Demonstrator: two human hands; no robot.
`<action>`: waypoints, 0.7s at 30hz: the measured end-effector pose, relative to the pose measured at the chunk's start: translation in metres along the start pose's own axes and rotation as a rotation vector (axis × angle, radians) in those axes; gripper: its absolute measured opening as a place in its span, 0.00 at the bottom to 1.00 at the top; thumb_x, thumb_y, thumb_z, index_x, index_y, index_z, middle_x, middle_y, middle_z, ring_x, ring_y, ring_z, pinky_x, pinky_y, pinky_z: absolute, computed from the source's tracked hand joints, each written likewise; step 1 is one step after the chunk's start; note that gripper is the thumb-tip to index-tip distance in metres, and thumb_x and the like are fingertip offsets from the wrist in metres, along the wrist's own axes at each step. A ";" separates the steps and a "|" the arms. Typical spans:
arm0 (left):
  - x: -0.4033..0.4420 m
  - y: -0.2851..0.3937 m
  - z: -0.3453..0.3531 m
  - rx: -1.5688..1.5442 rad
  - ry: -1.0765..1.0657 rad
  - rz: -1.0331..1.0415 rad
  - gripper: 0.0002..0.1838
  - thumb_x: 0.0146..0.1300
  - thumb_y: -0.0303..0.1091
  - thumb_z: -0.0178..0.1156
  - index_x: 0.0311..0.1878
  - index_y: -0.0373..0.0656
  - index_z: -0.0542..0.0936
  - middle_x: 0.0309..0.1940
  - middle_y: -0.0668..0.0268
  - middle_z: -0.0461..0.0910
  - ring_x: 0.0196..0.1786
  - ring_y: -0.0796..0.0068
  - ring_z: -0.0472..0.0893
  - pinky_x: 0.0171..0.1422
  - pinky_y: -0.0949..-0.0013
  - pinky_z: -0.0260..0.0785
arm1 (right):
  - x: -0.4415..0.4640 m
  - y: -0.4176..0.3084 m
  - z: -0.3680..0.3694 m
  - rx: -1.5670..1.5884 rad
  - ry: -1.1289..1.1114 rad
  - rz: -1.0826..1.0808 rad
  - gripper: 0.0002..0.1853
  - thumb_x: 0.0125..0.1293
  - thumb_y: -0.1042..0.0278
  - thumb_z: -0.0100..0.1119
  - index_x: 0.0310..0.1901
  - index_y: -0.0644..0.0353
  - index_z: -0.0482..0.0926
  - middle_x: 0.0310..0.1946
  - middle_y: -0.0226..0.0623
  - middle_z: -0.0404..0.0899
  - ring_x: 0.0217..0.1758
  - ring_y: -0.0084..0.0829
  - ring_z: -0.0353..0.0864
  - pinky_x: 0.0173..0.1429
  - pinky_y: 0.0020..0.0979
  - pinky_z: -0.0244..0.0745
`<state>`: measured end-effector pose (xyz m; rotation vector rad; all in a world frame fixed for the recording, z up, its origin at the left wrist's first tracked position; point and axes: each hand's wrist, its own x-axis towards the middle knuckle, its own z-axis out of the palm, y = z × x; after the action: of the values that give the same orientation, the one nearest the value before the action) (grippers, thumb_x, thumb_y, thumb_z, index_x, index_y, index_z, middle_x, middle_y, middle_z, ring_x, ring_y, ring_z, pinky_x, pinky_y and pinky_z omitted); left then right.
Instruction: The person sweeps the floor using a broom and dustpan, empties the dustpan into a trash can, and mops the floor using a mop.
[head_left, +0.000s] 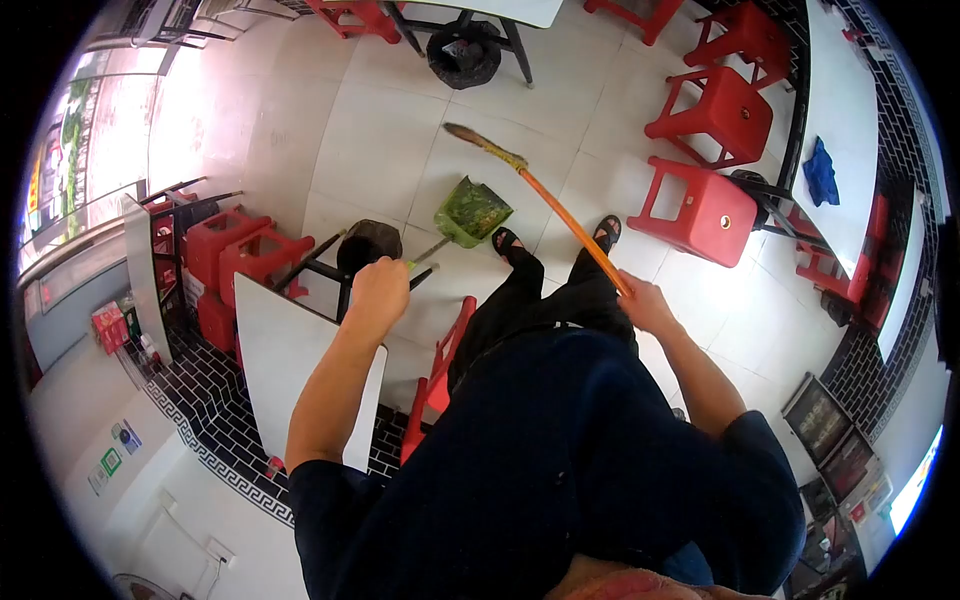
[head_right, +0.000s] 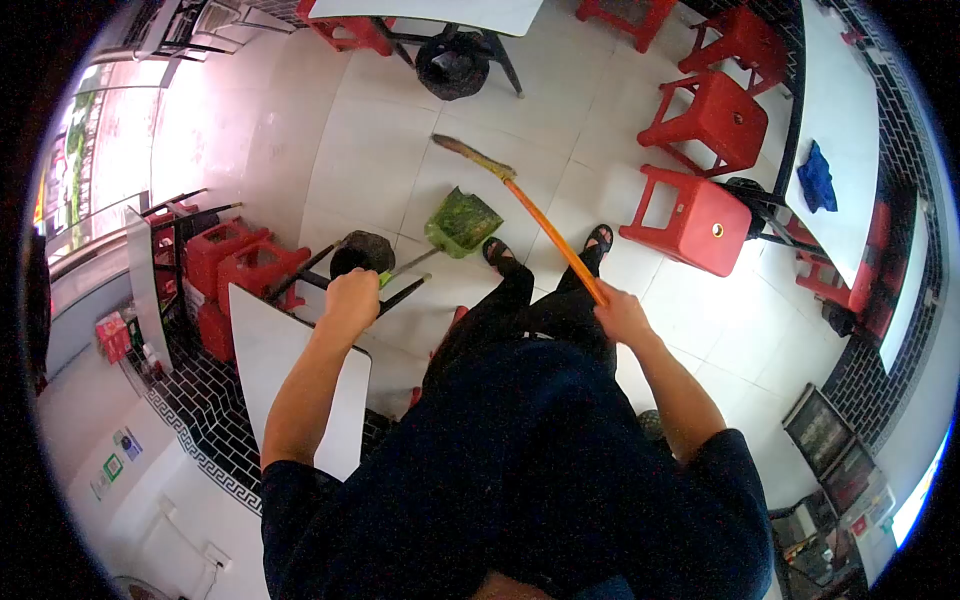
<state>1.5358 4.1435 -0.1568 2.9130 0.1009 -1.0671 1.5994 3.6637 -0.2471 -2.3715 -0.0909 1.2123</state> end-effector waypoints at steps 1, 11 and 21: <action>-0.003 -0.003 0.004 -0.003 -0.003 -0.004 0.07 0.58 0.27 0.60 0.37 0.38 0.86 0.39 0.50 0.85 0.42 0.50 0.87 0.46 0.53 0.81 | 0.009 -0.001 0.004 -0.003 -0.005 -0.001 0.32 0.62 0.66 0.58 0.70 0.53 0.73 0.50 0.59 0.83 0.54 0.57 0.83 0.62 0.49 0.77; -0.001 -0.024 0.028 0.073 -0.030 0.005 0.07 0.60 0.27 0.60 0.37 0.39 0.86 0.39 0.51 0.85 0.42 0.53 0.88 0.45 0.56 0.81 | 0.019 -0.002 0.070 0.028 -0.074 0.090 0.30 0.59 0.65 0.64 0.66 0.58 0.76 0.48 0.53 0.86 0.53 0.56 0.84 0.58 0.47 0.80; -0.004 -0.043 0.037 0.067 -0.040 0.023 0.07 0.61 0.27 0.59 0.38 0.38 0.86 0.40 0.51 0.85 0.42 0.52 0.88 0.45 0.55 0.82 | -0.030 -0.038 0.034 0.351 -0.224 0.183 0.33 0.62 0.71 0.61 0.72 0.58 0.71 0.29 0.45 0.83 0.21 0.34 0.82 0.26 0.35 0.77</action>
<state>1.5054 4.1843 -0.1829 2.9425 0.0307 -1.1462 1.5607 3.7020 -0.2251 -1.9696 0.2525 1.4438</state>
